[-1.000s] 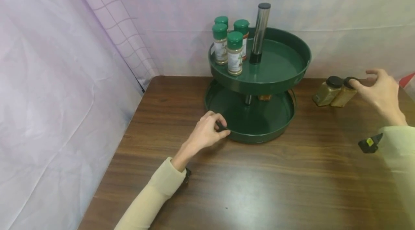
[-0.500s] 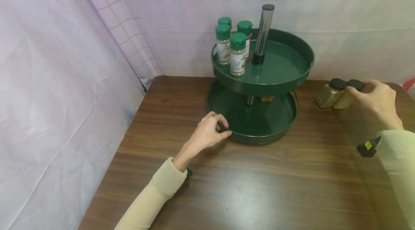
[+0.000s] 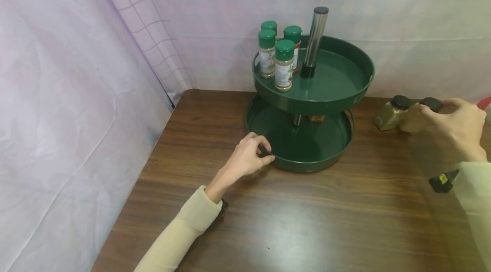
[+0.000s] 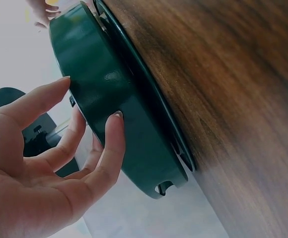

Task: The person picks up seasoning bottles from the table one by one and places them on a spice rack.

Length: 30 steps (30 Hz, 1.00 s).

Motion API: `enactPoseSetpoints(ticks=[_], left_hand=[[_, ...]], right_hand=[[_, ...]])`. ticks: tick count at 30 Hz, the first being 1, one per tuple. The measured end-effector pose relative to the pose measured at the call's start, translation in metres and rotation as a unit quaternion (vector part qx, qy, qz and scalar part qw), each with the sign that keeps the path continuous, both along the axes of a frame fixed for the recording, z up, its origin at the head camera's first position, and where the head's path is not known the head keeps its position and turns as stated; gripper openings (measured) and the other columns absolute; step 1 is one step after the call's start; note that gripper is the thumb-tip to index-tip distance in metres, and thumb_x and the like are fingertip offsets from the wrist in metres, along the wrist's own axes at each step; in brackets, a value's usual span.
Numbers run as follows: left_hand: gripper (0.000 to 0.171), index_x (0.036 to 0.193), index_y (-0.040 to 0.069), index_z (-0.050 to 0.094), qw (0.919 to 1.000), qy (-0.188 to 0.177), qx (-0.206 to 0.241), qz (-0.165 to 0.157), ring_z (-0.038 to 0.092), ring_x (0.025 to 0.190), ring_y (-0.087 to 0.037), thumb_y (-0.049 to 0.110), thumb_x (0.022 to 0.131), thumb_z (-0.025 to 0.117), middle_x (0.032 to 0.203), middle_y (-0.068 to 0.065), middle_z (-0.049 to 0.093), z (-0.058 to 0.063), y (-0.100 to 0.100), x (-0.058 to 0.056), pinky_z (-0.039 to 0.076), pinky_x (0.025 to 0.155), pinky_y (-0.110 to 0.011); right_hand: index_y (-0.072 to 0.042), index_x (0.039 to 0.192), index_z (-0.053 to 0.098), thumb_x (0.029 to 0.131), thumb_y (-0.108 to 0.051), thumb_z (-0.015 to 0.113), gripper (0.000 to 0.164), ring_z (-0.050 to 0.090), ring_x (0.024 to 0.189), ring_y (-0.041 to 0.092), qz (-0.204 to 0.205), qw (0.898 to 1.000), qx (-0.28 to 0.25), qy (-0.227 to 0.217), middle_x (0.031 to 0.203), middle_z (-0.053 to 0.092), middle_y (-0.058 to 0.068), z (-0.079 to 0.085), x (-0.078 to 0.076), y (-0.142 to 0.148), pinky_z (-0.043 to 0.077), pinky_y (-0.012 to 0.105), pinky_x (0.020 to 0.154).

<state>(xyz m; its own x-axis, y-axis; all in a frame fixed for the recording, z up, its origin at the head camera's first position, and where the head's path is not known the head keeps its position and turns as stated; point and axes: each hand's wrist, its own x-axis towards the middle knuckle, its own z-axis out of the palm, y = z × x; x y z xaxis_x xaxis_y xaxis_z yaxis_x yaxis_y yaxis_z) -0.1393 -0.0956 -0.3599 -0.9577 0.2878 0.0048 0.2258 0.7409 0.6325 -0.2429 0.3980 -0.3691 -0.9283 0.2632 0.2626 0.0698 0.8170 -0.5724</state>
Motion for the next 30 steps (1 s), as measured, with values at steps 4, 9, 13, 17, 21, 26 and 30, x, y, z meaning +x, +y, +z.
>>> enactPoseSetpoints(ticks=[4, 9, 13, 17, 21, 26, 30], left_hand=[[0.019, 0.101, 0.01, 0.069, 1.0, 0.001, 0.008, -0.001, 0.06, 0.097, -0.026, 0.021, 0.089, 0.078, 0.114, -0.011, 0.057, -0.001, 0.0, 0.0, 0.052, 0.08, -0.035], [0.019, 0.101, 0.009, 0.069, 0.9999, 0.006, 0.01, -0.004, 0.061, 0.097, -0.027, 0.02, 0.089, 0.078, 0.114, -0.011, 0.057, -0.002, 0.0, -0.001, 0.053, 0.079, -0.035], [0.02, 0.102, 0.008, 0.069, 0.9999, 0.006, 0.01, -0.005, 0.061, 0.098, -0.027, 0.02, 0.089, 0.079, 0.115, -0.011, 0.057, -0.003, -0.001, -0.002, 0.054, 0.08, -0.035], [0.021, 0.102, 0.008, 0.069, 0.9999, 0.009, 0.012, -0.005, 0.062, 0.097, -0.026, 0.019, 0.088, 0.079, 0.114, -0.011, 0.057, -0.004, -0.001, -0.002, 0.054, 0.08, -0.035], [0.021, 0.103, 0.008, 0.069, 0.9999, 0.007, 0.011, -0.002, 0.062, 0.097, -0.026, 0.02, 0.088, 0.079, 0.115, -0.011, 0.057, -0.003, -0.001, -0.002, 0.054, 0.081, -0.035], [0.021, 0.103, 0.008, 0.069, 0.9999, 0.007, 0.01, -0.002, 0.061, 0.097, -0.025, 0.02, 0.089, 0.079, 0.116, -0.012, 0.057, -0.002, 0.0, -0.001, 0.054, 0.081, -0.035], [0.021, 0.103, 0.008, 0.069, 0.9999, 0.009, 0.009, -0.003, 0.061, 0.097, -0.026, 0.019, 0.089, 0.079, 0.116, -0.012, 0.057, -0.002, 0.0, 0.0, 0.054, 0.081, -0.035]], right_hand=[[0.017, 0.131, 0.053, 0.096, -0.034, 0.064, 0.063, 0.058, 0.074, 0.006, -0.012, 0.999, -0.002, 0.041, 0.102, 0.061, 0.037, 0.012, 0.005, 0.006, 0.041, 0.024, 0.072], [0.013, 0.131, 0.057, 0.096, -0.032, 0.065, 0.058, 0.028, 0.052, -0.016, -0.038, 0.995, -0.011, 0.096, 0.07, 0.049, -0.01, 0.031, 0.011, 0.009, 0.025, 0.009, 0.053], [0.006, 0.125, 0.064, 0.094, -0.028, 0.068, 0.046, 0.03, 0.044, -0.02, -0.031, 0.988, -0.028, 0.149, 0.052, 0.031, -0.038, 0.043, 0.014, 0.006, 0.025, 0.001, 0.046], [-0.003, 0.127, 0.064, 0.092, -0.026, 0.071, 0.042, 0.036, 0.049, -0.025, -0.013, 0.985, -0.062, 0.161, 0.057, 0.037, -0.04, 0.058, 0.021, -0.004, 0.031, -0.002, 0.054], [0.009, 0.139, 0.05, 0.094, -0.028, 0.07, 0.062, 0.041, 0.049, -0.024, 0.013, 0.989, -0.086, 0.121, 0.057, 0.041, -0.042, 0.072, 0.029, -0.02, 0.034, -0.001, 0.052], [0.01, 0.142, 0.045, 0.096, -0.032, 0.067, 0.066, 0.044, 0.045, -0.021, 0.054, 0.991, -0.073, 0.094, 0.057, 0.042, -0.045, 0.081, 0.034, -0.04, 0.035, 0.005, 0.043], [0.014, 0.132, 0.053, 0.092, -0.028, 0.072, 0.061, 0.041, 0.046, -0.025, 0.082, 0.984, -0.045, 0.15, 0.059, 0.04, -0.048, 0.083, 0.03, -0.058, 0.035, -0.002, 0.057]])
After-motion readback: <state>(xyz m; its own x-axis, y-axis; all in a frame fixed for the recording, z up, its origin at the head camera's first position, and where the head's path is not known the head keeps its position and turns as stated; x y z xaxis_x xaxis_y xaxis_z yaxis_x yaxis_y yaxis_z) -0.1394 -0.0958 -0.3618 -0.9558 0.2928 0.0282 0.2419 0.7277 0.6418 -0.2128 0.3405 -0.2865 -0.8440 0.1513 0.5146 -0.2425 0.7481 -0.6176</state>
